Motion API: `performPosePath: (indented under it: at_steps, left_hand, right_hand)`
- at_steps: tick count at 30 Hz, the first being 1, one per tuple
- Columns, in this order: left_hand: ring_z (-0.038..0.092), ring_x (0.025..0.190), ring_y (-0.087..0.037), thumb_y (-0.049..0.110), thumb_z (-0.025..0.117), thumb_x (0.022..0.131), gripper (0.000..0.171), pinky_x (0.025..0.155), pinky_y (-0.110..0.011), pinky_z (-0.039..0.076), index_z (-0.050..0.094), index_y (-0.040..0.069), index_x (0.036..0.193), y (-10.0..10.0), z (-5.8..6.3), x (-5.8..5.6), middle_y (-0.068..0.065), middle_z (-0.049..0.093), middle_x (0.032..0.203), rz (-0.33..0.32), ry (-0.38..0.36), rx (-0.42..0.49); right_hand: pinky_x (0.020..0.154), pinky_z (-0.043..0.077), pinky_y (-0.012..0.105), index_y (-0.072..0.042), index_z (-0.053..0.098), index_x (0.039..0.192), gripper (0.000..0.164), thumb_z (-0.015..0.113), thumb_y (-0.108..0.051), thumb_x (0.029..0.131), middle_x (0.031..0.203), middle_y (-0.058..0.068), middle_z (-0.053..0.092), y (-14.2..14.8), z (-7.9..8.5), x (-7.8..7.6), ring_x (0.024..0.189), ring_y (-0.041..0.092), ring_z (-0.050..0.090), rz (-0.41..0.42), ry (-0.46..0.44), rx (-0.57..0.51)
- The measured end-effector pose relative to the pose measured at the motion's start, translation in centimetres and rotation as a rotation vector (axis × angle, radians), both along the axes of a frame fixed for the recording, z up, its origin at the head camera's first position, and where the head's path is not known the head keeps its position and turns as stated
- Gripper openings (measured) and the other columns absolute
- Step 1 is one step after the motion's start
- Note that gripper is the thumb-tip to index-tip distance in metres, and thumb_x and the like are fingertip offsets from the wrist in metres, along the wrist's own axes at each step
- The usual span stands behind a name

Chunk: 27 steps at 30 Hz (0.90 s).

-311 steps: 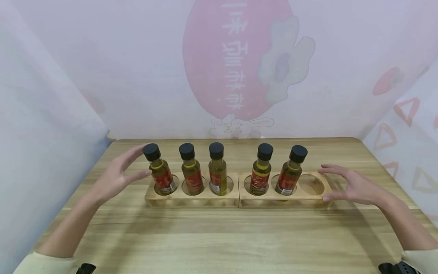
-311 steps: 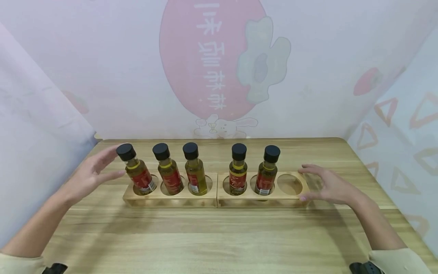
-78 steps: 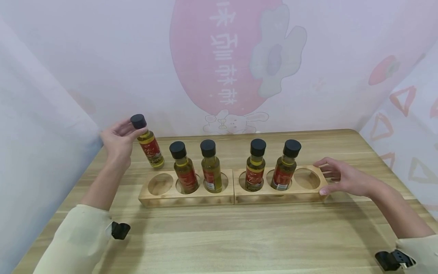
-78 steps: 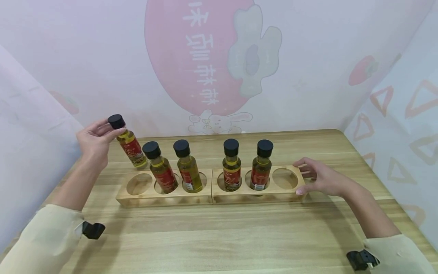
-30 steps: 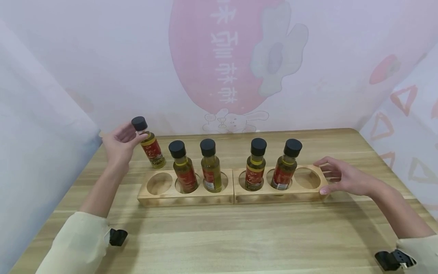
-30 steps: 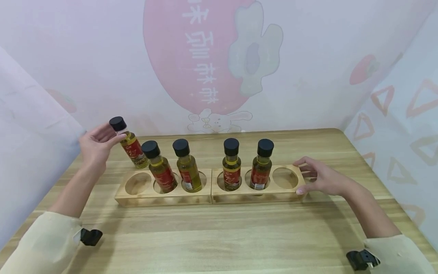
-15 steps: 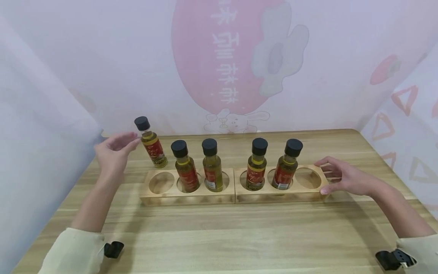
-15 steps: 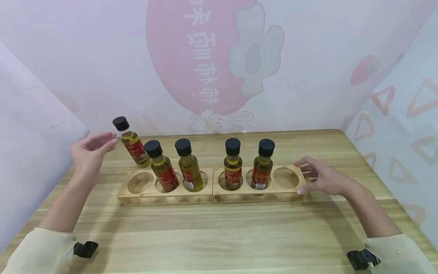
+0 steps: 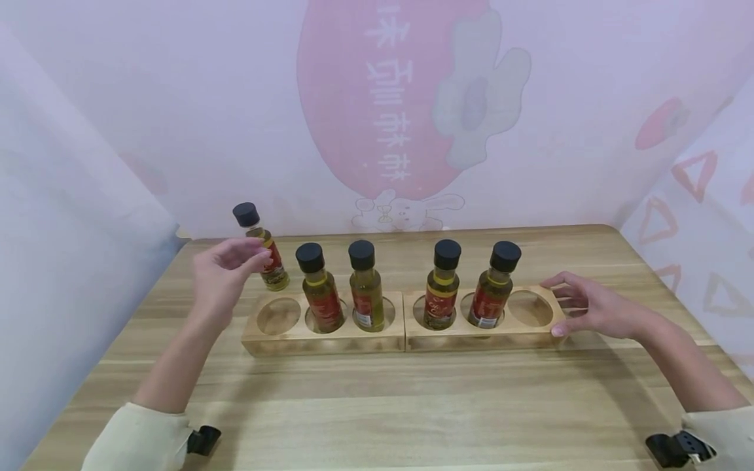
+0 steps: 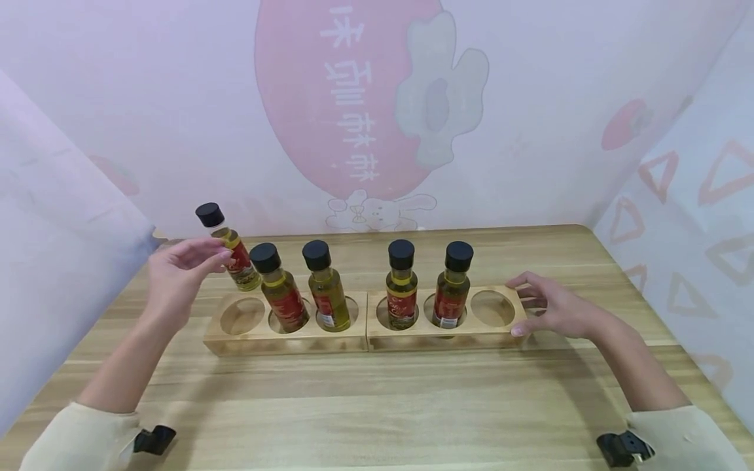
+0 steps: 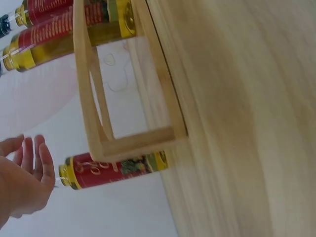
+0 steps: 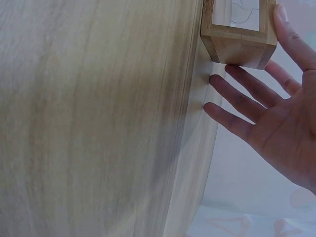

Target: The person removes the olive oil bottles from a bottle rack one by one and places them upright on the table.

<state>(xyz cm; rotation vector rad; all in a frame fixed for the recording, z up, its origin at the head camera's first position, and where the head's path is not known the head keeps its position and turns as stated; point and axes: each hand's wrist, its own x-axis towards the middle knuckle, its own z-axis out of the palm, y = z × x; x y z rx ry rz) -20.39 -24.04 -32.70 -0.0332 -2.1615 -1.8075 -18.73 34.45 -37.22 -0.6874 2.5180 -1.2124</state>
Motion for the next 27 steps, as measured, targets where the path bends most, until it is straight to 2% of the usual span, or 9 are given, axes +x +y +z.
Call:
performPosePath:
  at_steps: [4,9,13,18,22,27]
  left_hand:
    - [0.074,0.080,-0.004,0.007,0.080,0.092,0.018,0.076,-0.014,0.058,0.075,0.002,0.109,0.8,0.2,0.2,0.009,0.078,0.088,-0.118,0.039,-0.050]
    - [0.074,0.080,-0.009,0.008,0.073,0.098,0.010,0.078,-0.020,0.061,0.078,0.010,0.107,1.8,0.2,0.2,0.000,0.079,0.092,-0.244,0.090,0.065]
    - [0.074,0.085,-0.010,0.005,0.068,0.101,0.015,0.082,-0.022,0.061,0.077,0.009,0.112,2.3,0.2,0.3,0.003,0.078,0.099,-0.303,0.110,0.110]
    - [0.072,0.096,-0.010,0.001,0.061,0.103,0.025,0.090,-0.023,0.058,0.073,0.010,0.124,3.0,0.3,0.8,0.005,0.075,0.111,-0.366,0.113,0.088]
    - [0.069,0.108,-0.010,-0.002,0.058,0.102,0.035,0.094,-0.022,0.056,0.069,0.015,0.131,3.6,0.4,1.0,0.007,0.073,0.121,-0.421,0.127,0.065]
    - [0.069,0.115,-0.012,-0.008,0.058,0.098,0.044,0.099,-0.022,0.054,0.065,0.012,0.136,4.1,0.2,1.1,0.003,0.072,0.127,-0.483,0.157,0.062]
  right_hand:
    - [0.096,0.052,0.068,0.009,0.042,0.139,0.071,0.085,-0.001,0.084,0.138,0.042,0.052,0.0,0.0,0.1,0.125,0.066,0.050,0.000,-0.007,-0.006]
    - [0.097,0.051,0.068,0.008,0.042,0.140,0.071,0.085,-0.003,0.084,0.139,0.042,0.052,0.0,0.0,0.1,0.126,0.066,0.049,-0.011,-0.011,0.000]
    - [0.097,0.051,0.069,0.008,0.041,0.140,0.071,0.085,-0.002,0.084,0.139,0.042,0.052,0.0,-0.1,0.0,0.126,0.066,0.049,-0.001,-0.005,0.002]
    - [0.096,0.052,0.068,0.009,0.041,0.139,0.071,0.085,-0.001,0.084,0.138,0.042,0.053,0.0,-0.2,0.0,0.125,0.065,0.051,0.007,-0.010,-0.007]
    - [0.096,0.052,0.067,0.009,0.041,0.138,0.070,0.084,-0.001,0.084,0.137,0.042,0.054,0.0,-0.1,-0.1,0.125,0.065,0.051,0.003,-0.007,-0.005]
    - [0.097,0.053,0.064,0.010,0.041,0.138,0.070,0.084,-0.001,0.084,0.137,0.041,0.054,0.1,0.0,-0.1,0.125,0.064,0.052,0.001,-0.004,-0.004]
